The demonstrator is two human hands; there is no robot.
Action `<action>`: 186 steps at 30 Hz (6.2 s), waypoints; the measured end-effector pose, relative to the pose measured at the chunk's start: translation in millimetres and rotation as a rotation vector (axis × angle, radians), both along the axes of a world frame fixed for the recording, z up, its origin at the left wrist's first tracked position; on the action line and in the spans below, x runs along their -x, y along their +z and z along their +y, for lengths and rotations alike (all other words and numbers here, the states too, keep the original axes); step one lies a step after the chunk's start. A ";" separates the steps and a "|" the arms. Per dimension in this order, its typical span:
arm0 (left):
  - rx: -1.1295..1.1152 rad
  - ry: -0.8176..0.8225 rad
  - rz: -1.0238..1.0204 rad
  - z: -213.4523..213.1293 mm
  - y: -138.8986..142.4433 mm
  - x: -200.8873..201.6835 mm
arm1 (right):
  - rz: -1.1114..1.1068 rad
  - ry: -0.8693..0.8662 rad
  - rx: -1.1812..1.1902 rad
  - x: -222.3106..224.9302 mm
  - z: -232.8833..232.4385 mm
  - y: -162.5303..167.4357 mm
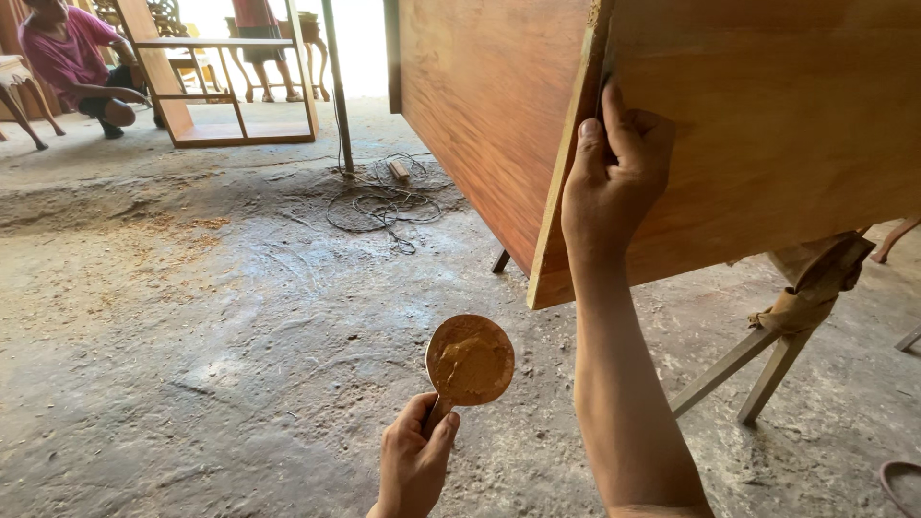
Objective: The person holds a round board with wood filler in one hand and a small spatula in the other, pressing filler into the joints and gaps of an unfinished wooden furniture frame. They move around the frame, scooping more filler and smoothing it into seams on different edges and corners.
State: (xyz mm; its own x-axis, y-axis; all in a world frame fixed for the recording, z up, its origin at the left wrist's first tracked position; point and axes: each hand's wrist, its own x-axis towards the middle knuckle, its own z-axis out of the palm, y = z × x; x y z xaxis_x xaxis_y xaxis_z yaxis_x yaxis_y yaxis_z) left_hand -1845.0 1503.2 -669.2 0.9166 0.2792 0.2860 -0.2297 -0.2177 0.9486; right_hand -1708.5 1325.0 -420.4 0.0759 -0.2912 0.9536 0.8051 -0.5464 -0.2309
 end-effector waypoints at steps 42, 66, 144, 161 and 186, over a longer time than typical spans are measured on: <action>0.074 -0.012 0.013 6.6 -4.9 10.4 | -0.152 -0.127 0.256 -13.5 -57.0 9.8; 0.028 -0.078 -0.010 -12.9 -3.2 3.9 | 0.032 -0.036 0.033 5.8 -15.2 -12.9; 0.062 -0.027 0.030 -12.0 16.9 -12.4 | -0.179 -0.182 0.187 -15.3 -53.9 21.6; 0.071 -0.035 0.080 -6.8 16.5 -14.4 | -0.066 -0.291 -0.054 -10.5 -64.0 30.7; 0.061 -0.035 0.062 -5.1 11.6 -9.3 | -0.069 -0.129 0.149 6.8 3.0 6.6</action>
